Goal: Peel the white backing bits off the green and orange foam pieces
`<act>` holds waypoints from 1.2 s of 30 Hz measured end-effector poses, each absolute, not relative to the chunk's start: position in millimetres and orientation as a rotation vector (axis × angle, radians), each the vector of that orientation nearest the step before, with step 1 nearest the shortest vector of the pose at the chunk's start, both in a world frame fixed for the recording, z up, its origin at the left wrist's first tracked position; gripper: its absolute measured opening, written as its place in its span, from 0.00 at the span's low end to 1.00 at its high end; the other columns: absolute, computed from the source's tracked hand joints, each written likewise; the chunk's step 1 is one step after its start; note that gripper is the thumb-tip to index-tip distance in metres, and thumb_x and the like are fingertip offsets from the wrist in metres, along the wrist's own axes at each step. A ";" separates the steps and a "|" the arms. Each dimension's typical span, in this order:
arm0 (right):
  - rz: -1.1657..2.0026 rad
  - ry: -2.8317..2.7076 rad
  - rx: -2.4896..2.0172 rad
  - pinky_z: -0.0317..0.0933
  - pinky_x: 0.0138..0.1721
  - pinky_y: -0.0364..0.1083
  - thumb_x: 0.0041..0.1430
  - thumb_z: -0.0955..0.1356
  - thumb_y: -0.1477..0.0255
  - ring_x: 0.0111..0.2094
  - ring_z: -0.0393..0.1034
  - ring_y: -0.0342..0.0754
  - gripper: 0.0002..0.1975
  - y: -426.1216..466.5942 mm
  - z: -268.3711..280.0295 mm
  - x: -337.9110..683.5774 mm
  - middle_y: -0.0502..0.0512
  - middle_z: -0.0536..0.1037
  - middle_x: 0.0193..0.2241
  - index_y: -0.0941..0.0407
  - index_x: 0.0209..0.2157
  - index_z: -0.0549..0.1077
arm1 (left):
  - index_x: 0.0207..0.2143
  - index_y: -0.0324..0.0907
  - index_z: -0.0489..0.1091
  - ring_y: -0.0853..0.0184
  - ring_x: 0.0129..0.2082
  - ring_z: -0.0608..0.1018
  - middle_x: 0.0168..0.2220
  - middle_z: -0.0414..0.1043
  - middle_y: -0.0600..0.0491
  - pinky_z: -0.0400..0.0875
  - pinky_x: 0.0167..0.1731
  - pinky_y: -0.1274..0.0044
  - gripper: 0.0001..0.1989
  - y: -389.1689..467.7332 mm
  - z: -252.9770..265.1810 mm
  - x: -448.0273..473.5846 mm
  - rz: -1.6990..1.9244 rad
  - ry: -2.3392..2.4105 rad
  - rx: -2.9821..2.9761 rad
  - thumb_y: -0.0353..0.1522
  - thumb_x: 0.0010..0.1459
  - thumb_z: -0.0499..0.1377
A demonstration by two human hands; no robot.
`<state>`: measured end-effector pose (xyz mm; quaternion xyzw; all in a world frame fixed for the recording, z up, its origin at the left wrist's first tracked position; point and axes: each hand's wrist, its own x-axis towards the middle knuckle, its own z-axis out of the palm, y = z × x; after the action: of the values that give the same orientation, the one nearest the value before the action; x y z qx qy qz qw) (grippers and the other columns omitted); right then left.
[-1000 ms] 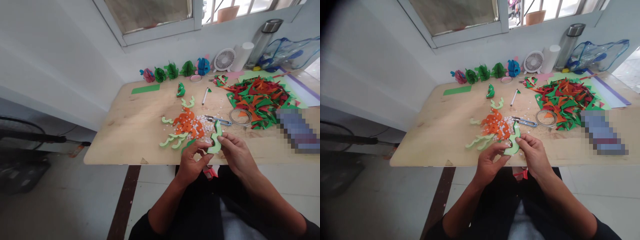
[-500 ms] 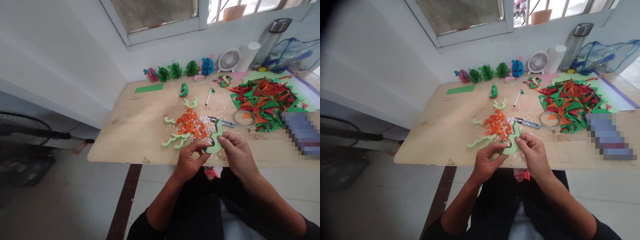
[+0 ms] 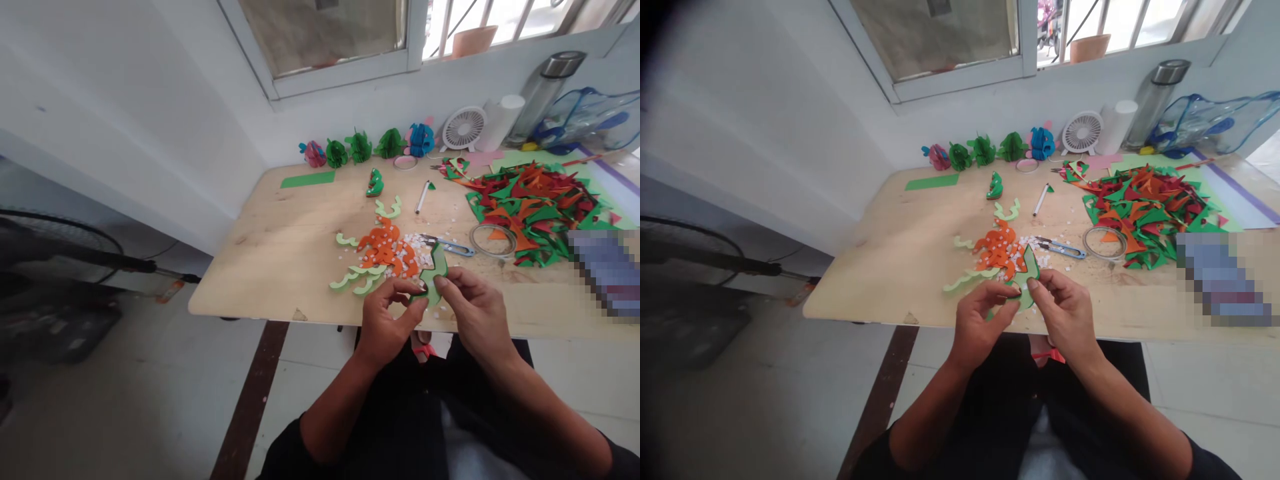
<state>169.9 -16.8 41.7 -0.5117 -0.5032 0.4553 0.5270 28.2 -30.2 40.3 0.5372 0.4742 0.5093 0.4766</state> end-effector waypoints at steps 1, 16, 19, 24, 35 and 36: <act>1.072 -1.217 -1.218 0.62 0.31 0.43 0.57 0.69 0.68 0.28 0.68 0.46 0.06 -17.5 41.6 169.2 0.50 0.75 0.24 0.54 0.29 0.76 | 0.31 0.42 0.73 0.66 0.36 0.77 0.34 0.77 0.51 0.70 0.37 0.77 0.02 -30.4 40.4 30.3 1.262 1.181 1.301 0.30 0.53 0.61; 0.990 -1.295 -1.168 0.60 0.32 0.44 0.58 0.68 0.69 0.28 0.67 0.45 0.06 -29.3 46.0 167.2 0.48 0.72 0.24 0.54 0.30 0.76 | 0.32 0.40 0.74 0.69 0.32 0.75 0.31 0.76 0.52 0.70 0.36 0.77 0.04 -38.8 42.4 32.6 1.365 1.192 1.241 0.31 0.52 0.62; 0.913 -1.352 -1.196 0.60 0.33 0.44 0.59 0.68 0.69 0.28 0.67 0.46 0.06 -33.6 44.4 166.5 0.48 0.73 0.25 0.54 0.31 0.75 | 0.31 0.40 0.74 0.69 0.30 0.75 0.30 0.76 0.52 0.69 0.34 0.77 0.04 -40.4 49.0 30.1 1.310 1.191 1.207 0.30 0.51 0.62; 0.793 -1.420 -1.204 0.58 0.32 0.43 0.59 0.67 0.70 0.27 0.66 0.45 0.06 -39.6 45.0 164.1 0.48 0.73 0.24 0.54 0.29 0.75 | 0.29 0.39 0.74 0.70 0.27 0.74 0.27 0.75 0.53 0.69 0.30 0.78 0.04 -42.3 52.6 26.6 1.229 1.129 1.109 0.31 0.49 0.63; 0.838 -1.464 -1.209 0.58 0.31 0.43 0.59 0.66 0.69 0.27 0.65 0.45 0.07 -49.7 45.8 167.7 0.48 0.72 0.23 0.55 0.29 0.74 | 0.34 0.40 0.76 0.68 0.31 0.77 0.32 0.77 0.52 0.72 0.33 0.77 0.10 -44.9 57.6 25.2 1.268 1.078 1.049 0.34 0.48 0.65; 0.852 -1.464 -1.205 0.59 0.31 0.43 0.59 0.66 0.68 0.27 0.65 0.45 0.08 -50.9 46.3 168.6 0.48 0.71 0.23 0.55 0.29 0.74 | 0.33 0.40 0.77 0.69 0.30 0.77 0.31 0.77 0.52 0.71 0.32 0.78 0.09 -44.6 59.2 25.5 1.261 1.068 1.037 0.33 0.48 0.65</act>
<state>168.6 -50.9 46.3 -0.4996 -0.6073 0.3533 0.5067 25.5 -44.6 59.2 0.4402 0.4532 0.5352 0.5607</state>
